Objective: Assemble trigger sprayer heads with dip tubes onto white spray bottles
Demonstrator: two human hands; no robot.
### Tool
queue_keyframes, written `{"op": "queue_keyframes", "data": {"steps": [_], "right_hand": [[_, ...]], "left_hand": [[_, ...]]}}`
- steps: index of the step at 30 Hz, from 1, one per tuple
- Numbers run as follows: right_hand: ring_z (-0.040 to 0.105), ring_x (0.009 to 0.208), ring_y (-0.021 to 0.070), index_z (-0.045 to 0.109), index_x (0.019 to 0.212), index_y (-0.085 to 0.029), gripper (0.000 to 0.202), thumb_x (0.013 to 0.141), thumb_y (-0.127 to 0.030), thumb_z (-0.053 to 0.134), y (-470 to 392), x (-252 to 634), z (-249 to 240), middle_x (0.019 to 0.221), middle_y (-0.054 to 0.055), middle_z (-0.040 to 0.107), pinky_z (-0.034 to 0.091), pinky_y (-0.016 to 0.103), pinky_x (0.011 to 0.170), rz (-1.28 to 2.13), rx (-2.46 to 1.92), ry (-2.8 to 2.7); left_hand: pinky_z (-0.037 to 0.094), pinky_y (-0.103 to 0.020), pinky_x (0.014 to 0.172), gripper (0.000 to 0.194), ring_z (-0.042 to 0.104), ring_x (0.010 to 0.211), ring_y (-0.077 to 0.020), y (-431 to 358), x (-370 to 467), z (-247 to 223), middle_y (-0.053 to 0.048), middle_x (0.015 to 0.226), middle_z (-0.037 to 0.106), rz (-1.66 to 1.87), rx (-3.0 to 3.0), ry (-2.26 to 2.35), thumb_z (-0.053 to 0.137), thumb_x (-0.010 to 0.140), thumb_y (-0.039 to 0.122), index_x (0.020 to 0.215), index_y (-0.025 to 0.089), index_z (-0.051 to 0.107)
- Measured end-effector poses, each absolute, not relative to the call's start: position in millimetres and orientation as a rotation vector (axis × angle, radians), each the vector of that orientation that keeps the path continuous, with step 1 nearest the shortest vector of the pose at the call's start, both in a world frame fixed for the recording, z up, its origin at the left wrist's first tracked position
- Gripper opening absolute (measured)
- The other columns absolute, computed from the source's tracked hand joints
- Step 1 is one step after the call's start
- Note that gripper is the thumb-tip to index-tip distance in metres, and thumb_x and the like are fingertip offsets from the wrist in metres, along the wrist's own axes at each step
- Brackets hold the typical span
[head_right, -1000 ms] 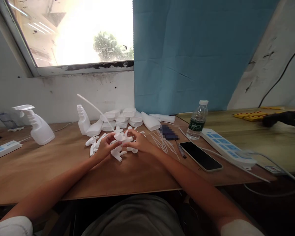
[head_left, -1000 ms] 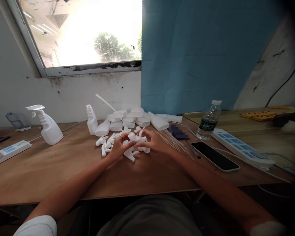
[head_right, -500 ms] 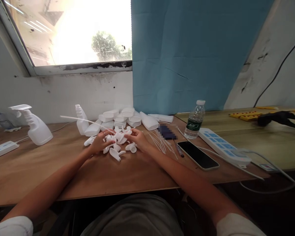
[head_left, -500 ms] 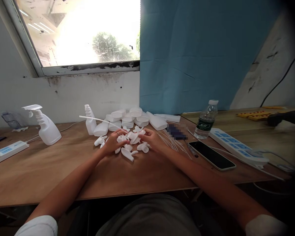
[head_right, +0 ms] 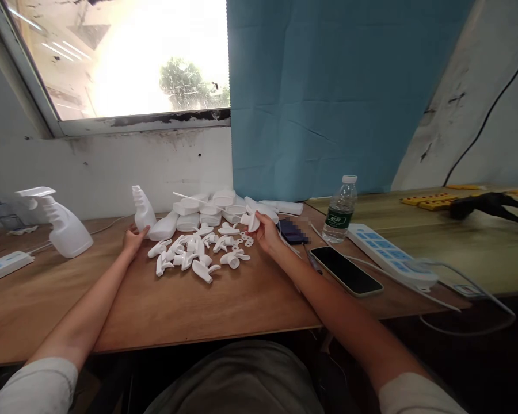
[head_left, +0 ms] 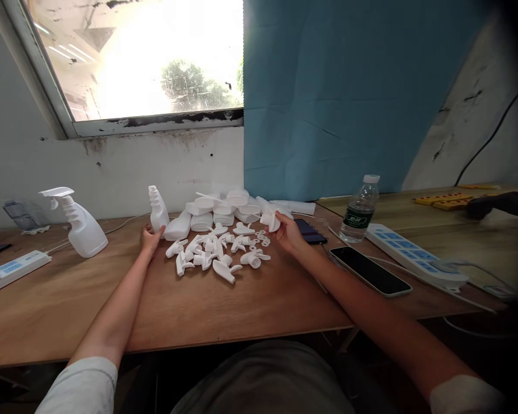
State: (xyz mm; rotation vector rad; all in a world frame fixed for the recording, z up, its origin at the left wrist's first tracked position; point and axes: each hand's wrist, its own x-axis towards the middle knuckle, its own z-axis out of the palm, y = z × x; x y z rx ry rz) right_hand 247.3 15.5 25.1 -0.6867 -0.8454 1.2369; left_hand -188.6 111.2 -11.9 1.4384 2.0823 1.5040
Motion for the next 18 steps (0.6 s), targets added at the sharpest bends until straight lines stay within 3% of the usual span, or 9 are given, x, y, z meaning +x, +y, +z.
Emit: {"op": "queue_keyframes", "data": {"steps": [3,5,10,14,18], "right_hand": [[0.06,0.047,0.0155,0.055,0.087,-0.02,0.016,0.082,-0.034,0.061,19,251,23,0.068,0.001,0.067,0.052,0.029,0.044,1.241,-0.699,-0.816],[0.06,0.048,0.0155,0.054,0.088,-0.02,0.018,0.081,-0.035,0.063,21,253,23,0.07,0.001,0.068,0.052,0.029,0.045,1.214,-0.696,-0.818],[0.065,0.056,0.0166,0.047,0.084,-0.024,0.03,0.076,-0.04,0.07,26,262,27,0.075,0.0,0.068,0.057,0.031,0.052,1.045,-0.668,-0.792],[0.067,0.059,0.0155,0.041,0.084,-0.025,0.036,0.074,-0.044,0.071,32,277,30,0.077,-0.003,0.066,0.057,0.03,0.054,0.921,-0.682,-0.749],[0.063,0.053,0.0126,0.04,0.086,-0.025,0.039,0.072,-0.049,0.069,38,295,31,0.078,-0.004,0.064,0.051,0.024,0.045,0.799,-0.7,-0.755]], "left_hand": [[0.049,-0.042,0.089,0.048,0.063,0.103,-0.0356,113,-188,-11,-0.021,0.107,0.067,1.435,1.45,2.107,0.067,0.072,0.04,0.107,0.008,0.06],[0.048,-0.047,0.09,0.043,0.062,0.105,-0.0389,111,-189,-10,-0.024,0.107,0.066,1.448,1.426,2.163,0.062,0.076,0.038,0.104,0.006,0.061],[0.042,-0.048,0.1,0.046,0.054,0.118,-0.0362,97,-200,5,-0.022,0.122,0.059,1.643,1.52,2.218,0.047,0.086,0.039,0.119,0.008,0.055],[0.039,-0.047,0.106,0.045,0.051,0.121,-0.032,80,-198,27,-0.018,0.129,0.056,1.838,2.186,1.891,0.048,0.088,0.036,0.127,0.013,0.051],[0.033,-0.045,0.111,0.043,0.044,0.128,-0.0286,69,-181,38,-0.014,0.134,0.053,1.699,2.718,1.562,0.04,0.095,0.037,0.132,0.017,0.047]]}}
